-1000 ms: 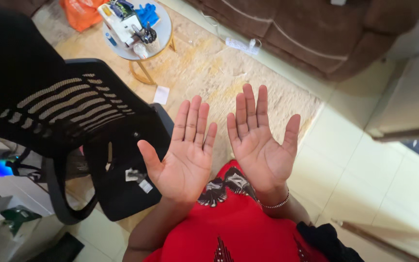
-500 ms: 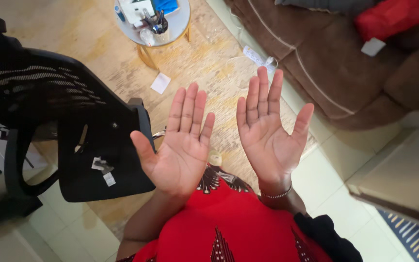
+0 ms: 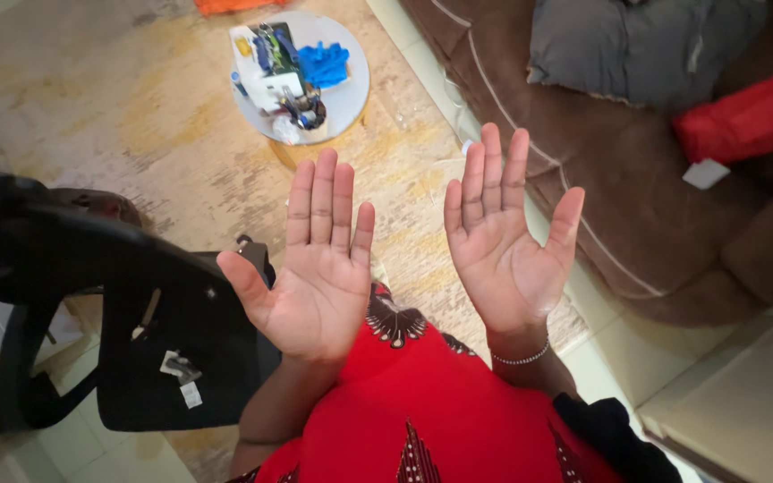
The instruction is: The person sorts various household items, including a bible, electronic boxes, and stationery, by placing them into a desk drawer and a plastic container.
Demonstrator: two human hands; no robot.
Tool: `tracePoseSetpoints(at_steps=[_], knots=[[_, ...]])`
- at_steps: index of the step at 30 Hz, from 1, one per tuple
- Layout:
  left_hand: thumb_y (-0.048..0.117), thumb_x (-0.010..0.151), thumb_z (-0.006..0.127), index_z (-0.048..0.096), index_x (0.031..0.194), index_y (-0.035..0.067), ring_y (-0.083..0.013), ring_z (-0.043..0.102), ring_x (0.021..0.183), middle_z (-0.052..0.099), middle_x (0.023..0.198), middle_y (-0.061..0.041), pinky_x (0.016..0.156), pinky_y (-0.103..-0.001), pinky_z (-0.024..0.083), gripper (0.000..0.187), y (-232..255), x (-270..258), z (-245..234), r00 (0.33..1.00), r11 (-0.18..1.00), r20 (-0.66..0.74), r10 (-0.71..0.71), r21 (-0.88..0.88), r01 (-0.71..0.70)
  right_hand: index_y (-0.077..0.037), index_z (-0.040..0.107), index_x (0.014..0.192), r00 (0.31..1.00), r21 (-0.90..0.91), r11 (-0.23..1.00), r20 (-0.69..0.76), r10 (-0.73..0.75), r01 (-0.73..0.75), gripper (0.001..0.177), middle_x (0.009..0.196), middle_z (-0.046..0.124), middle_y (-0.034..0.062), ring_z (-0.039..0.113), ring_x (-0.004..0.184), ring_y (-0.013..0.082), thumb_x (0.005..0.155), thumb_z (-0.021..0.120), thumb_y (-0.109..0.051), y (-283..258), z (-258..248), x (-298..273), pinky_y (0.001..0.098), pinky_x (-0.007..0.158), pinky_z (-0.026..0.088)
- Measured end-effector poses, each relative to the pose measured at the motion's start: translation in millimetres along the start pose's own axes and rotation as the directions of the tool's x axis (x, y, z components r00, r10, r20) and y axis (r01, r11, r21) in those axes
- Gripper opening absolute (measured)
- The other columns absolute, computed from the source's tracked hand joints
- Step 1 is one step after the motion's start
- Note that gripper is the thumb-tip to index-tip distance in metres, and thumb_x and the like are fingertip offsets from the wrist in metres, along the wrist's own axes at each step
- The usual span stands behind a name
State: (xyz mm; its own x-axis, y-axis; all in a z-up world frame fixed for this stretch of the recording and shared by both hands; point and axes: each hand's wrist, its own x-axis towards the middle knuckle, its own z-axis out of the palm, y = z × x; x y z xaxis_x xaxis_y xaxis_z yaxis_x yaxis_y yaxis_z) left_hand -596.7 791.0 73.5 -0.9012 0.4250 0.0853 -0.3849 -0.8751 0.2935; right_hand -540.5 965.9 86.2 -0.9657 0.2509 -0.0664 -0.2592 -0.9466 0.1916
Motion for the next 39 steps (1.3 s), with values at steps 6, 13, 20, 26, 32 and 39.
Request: tracePoseSetpoints(at_steps=[6,13,20,26,32,39], knots=[[0.072,0.095,0.056,0.005,0.169,0.005,-0.0211,0.006,0.166,0.002,0.180,-0.010,0.135,-0.045,0.007,0.112,23,72,-11,0.994,0.993,0.001,0.106,0.052,-0.106,-0.023,0.036,0.166,0.999,-0.024,0.999,0.022,0.043,-0.043,0.070,0.175,0.030,-0.0004,0.033,0.156,0.0182,0.105,0.050,-0.055,0,7,83,0.0430,0.131,0.021],[0.068,0.097,0.058,0.006,0.170,0.004,-0.0209,0.008,0.165,0.003,0.180,-0.010,0.135,-0.043,0.008,0.110,34,146,-31,0.977,0.979,-0.080,0.198,0.060,-0.193,-0.023,0.037,0.165,0.991,-0.064,0.990,-0.053,0.123,-0.126,0.066,0.174,0.032,-0.0005,0.034,0.156,0.0185,0.107,0.048,-0.053,-4,1,188,0.0429,0.131,0.022],[0.055,0.102,0.062,0.012,0.171,0.004,-0.0218,0.023,0.164,0.012,0.181,-0.011,0.133,-0.040,0.023,0.100,40,230,-72,0.925,0.940,-0.171,0.339,0.109,-0.324,-0.013,0.048,0.159,0.963,-0.409,0.872,-0.094,0.254,-0.270,0.055,0.158,0.050,0.0050,0.051,0.142,0.0176,0.113,0.049,-0.043,-24,-37,318,0.0346,0.122,0.038],[0.032,0.106,0.065,0.032,0.165,0.000,-0.0223,0.057,0.132,0.052,0.152,-0.015,0.115,-0.038,0.045,0.074,46,304,-168,0.864,0.913,-0.313,0.393,0.243,-0.327,-0.003,0.058,0.139,0.985,-0.789,0.594,-0.085,0.148,-0.157,0.039,0.136,0.063,0.0112,0.060,0.125,0.0214,0.111,0.055,-0.030,-24,-123,437,0.0360,0.112,0.047],[0.005,0.095,0.068,0.056,0.137,-0.004,-0.0177,0.064,0.101,0.065,0.116,-0.013,0.088,-0.031,0.054,0.044,32,355,-354,0.544,0.723,-0.564,0.621,0.681,-0.120,-0.003,0.062,0.130,0.928,-0.918,0.182,-0.317,0.194,-0.352,0.029,0.125,0.067,0.0067,0.064,0.112,0.0178,0.107,0.061,-0.021,-20,-268,525,0.0309,0.097,0.050],[0.001,0.089,0.068,0.058,0.135,0.004,-0.0249,0.068,0.098,0.062,0.118,-0.015,0.090,-0.036,0.055,0.047,24,389,-490,0.600,0.055,-0.462,0.653,0.819,0.571,-0.003,0.066,0.128,0.926,-0.932,-0.229,-0.327,0.191,-0.282,0.030,0.123,0.069,0.0075,0.064,0.113,0.0170,0.101,0.069,-0.016,-20,-437,564,0.0284,0.098,0.052]])
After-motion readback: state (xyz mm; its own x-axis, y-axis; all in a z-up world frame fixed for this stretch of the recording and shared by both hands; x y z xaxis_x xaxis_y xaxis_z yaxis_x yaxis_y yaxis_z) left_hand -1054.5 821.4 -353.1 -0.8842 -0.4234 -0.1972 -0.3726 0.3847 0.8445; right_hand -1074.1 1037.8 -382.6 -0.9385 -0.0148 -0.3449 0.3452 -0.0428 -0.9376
